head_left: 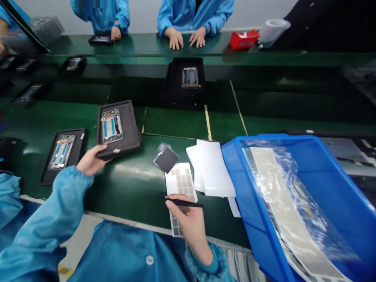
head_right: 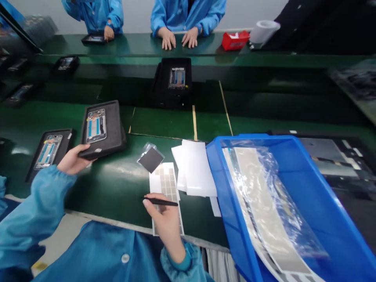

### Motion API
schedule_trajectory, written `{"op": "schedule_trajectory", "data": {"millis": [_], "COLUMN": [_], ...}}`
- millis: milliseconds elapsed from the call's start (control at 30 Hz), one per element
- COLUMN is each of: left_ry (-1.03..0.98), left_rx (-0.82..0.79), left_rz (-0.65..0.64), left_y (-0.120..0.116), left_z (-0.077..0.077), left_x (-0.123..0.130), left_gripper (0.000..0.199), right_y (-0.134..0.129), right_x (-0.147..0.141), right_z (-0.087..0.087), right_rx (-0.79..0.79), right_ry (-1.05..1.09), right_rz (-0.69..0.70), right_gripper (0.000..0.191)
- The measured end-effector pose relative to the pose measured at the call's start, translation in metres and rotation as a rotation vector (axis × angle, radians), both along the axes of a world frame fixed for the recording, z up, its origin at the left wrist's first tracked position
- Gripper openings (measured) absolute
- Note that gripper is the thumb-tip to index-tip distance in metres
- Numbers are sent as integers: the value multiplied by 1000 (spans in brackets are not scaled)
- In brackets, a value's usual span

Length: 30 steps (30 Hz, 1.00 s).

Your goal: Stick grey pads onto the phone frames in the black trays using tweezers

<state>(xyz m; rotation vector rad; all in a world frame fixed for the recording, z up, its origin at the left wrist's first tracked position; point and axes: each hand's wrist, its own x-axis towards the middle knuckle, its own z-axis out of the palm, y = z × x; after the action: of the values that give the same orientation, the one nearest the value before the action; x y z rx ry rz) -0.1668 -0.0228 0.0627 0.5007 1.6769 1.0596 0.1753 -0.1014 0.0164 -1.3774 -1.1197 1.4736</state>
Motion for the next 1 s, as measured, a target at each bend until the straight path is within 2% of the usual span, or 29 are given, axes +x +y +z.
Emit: {"op": "schedule_trajectory", "data": {"millis": [100,167,233,333,400,467,533,600,667,733,833,933,1000], "left_ry": [-56,-54,-45,82,321,653,947,1061,1105,1148,1187,1125,1075], "left_rx": [-83,-169,-250,-349,-417,-423,-286,-46,231,322,161,101,131], "left_rz": [53,75,50,-127,-312,-455,-539,-654,-719,-825,-923,-955,-963], "left_y": [-69,-112,-144,-169,-170,-159,-133,-93,-46,1,50,70,72], "left_z": [-7,-13,-17,-16,-7,8,24,36,38,30,7,-12,-16], "left_x": [8,15,20,15,5,-2,6,33,74,115,155,160,153], "left_gripper": [28,43,57,67,73,77,70,49,32,22,34,29,21], "right_y": [4,8,13,21,26,30,33,34,35,36,35,35,37], "right_x": [16,24,29,30,28,26,24,22,19,17,18,21,22], "right_z": [-2,-3,-4,-3,0,3,6,8,10,12,15,17,20], "right_rx": [-11,-20,-17,-1,9,18,29,46,62,76,96,111,116], "right_ry": [-29,-41,-57,-78,-80,-79,-73,-64,-53,-39,-29,-21,-27], "right_rz": [-56,-84,-100,-90,-78,-78,-89,-102,-101,-99,-129,-162,-174], "right_gripper": [18,18,18,18,18,17,16,16,16,16,17,17,17]}}
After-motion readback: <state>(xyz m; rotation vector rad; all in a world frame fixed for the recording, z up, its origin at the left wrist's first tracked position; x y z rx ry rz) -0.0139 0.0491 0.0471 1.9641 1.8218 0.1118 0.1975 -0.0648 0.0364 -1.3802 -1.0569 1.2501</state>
